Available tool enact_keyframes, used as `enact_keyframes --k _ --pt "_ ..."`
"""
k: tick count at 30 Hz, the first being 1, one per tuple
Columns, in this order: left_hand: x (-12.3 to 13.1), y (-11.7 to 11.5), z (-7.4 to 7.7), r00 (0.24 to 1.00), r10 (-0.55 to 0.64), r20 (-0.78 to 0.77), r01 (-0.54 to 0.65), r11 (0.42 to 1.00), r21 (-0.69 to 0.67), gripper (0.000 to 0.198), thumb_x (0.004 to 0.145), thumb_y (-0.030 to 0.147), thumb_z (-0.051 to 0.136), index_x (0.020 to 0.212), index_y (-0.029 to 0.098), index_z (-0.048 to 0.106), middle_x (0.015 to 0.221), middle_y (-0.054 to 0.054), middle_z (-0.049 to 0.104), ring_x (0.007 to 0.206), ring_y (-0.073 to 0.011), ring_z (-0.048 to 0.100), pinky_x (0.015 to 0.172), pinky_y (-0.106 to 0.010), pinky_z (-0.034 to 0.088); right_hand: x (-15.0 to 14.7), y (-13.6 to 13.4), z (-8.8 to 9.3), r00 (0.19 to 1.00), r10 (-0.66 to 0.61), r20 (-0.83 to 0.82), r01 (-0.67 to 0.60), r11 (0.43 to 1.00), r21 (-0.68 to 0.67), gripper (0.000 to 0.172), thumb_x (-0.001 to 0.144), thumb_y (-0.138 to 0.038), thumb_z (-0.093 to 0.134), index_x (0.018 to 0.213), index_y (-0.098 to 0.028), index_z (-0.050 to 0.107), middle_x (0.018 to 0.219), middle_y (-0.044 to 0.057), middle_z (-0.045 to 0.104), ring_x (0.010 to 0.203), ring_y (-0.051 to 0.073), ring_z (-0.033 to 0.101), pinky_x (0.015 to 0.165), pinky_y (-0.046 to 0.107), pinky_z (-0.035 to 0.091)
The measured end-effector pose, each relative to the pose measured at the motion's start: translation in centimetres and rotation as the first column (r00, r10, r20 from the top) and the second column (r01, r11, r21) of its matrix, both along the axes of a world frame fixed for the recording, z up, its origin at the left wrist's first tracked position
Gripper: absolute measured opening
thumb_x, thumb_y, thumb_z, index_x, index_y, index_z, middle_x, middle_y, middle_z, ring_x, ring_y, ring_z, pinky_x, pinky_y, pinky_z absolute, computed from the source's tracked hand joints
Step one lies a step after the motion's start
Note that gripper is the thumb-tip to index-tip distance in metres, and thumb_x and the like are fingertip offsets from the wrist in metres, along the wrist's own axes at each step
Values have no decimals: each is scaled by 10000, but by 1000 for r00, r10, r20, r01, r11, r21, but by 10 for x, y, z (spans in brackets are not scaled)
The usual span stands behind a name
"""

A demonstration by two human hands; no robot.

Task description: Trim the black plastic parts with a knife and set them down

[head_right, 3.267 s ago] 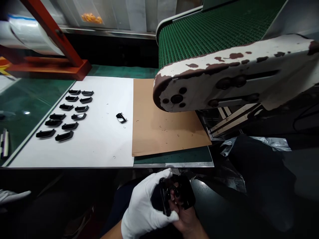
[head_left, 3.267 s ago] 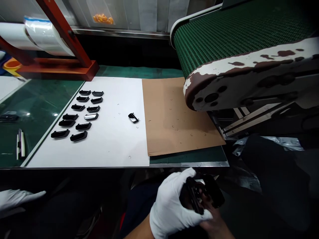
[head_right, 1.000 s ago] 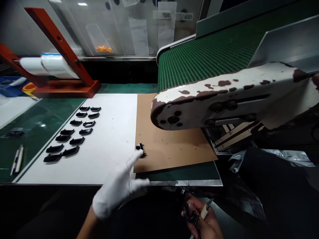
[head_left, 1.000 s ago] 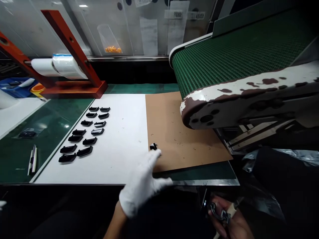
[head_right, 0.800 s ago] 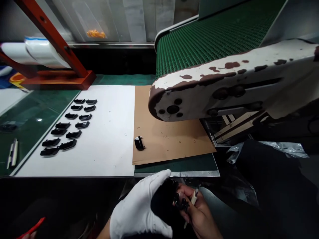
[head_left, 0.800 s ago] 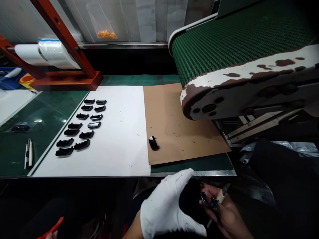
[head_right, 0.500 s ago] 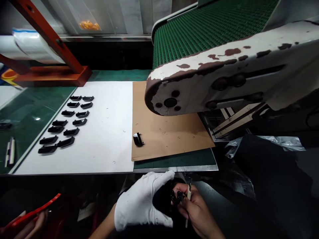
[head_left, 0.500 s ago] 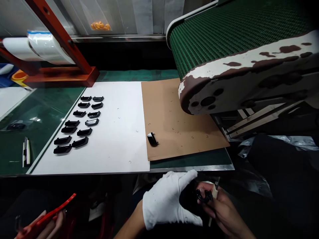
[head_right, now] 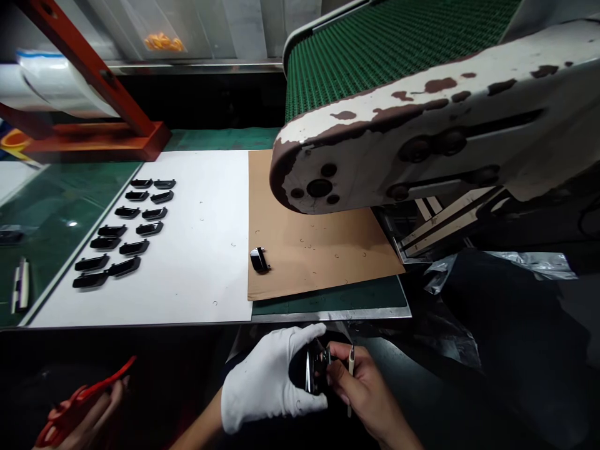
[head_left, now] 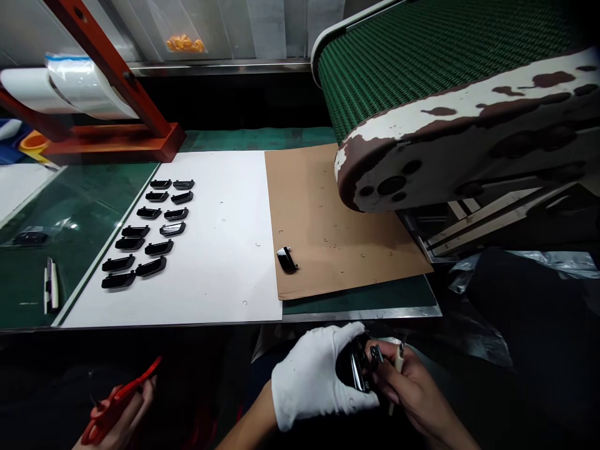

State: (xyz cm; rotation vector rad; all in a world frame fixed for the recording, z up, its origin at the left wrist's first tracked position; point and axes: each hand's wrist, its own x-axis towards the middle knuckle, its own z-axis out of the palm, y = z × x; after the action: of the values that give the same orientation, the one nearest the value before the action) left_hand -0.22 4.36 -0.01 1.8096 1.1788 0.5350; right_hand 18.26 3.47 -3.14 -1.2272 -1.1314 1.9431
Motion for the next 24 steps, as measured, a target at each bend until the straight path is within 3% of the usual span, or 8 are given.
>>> enact_keyframes --k 3,6,9,11,14,17,20,24 --pt "0 1 4 999 24 47 -20 997 -74 541 632 422 803 1100 220 622 930 -8 690 836 -219 666 775 -277 514 3 0 -1 1000 23 12 -23 999 23 461 828 -580 580 694 -140 619 556 -36 442 423 51 221 405 227 152" --pt "2 1 9 994 5 105 8 992 -123 369 653 296 804 980 224 648 864 47 684 765 -163 654 706 -211 503 4 0 -1 999 34 22 -35 999 33 451 832 -561 587 686 -137 633 555 -33 443 432 57 255 402 225 157" --pt "5 -1 7 995 45 89 -36 995 -91 296 686 267 772 944 225 634 794 76 679 680 -125 649 634 -175 507 1 2 -2 999 1 41 -3 999 42 420 818 -554 613 739 -144 655 555 -32 473 427 55 266 402 219 166" --pt "4 -2 0 991 135 27 -134 990 -37 348 711 302 748 1021 220 612 860 43 698 731 -150 668 693 -211 536 -2 1 -3 991 -106 87 102 993 51 371 814 -527 633 859 -161 674 597 -14 547 415 51 277 394 213 185" --pt "1 -4 -16 966 251 -60 -249 968 42 554 742 302 718 1238 164 514 1088 -90 684 960 -254 659 878 -366 527 -3 0 -4 963 -239 126 228 969 97 353 839 -459 633 1065 -190 661 572 -4 585 430 89 393 400 220 286" --pt "-2 -7 -28 954 276 -113 -264 958 114 705 731 270 732 1342 133 409 1161 -149 659 1023 -297 643 902 -439 523 -2 -1 -3 973 -193 124 181 978 105 412 830 -425 652 1182 -214 621 701 29 666 412 78 419 380 216 311" --pt "-2 -12 -33 954 265 -140 -235 951 202 692 732 285 747 1323 134 420 1151 -150 664 999 -304 652 872 -456 542 -4 0 -2 971 -156 181 141 986 93 452 767 -406 727 1178 -251 622 917 60 715 387 36 406 346 185 287" --pt "0 -18 -30 945 283 -161 -217 916 337 627 747 297 747 1273 127 452 1152 -157 658 1002 -304 649 860 -456 551 -11 -1 1 933 -254 257 222 964 145 351 750 -401 744 1075 -284 682 921 39 750 426 57 493 349 167 335"
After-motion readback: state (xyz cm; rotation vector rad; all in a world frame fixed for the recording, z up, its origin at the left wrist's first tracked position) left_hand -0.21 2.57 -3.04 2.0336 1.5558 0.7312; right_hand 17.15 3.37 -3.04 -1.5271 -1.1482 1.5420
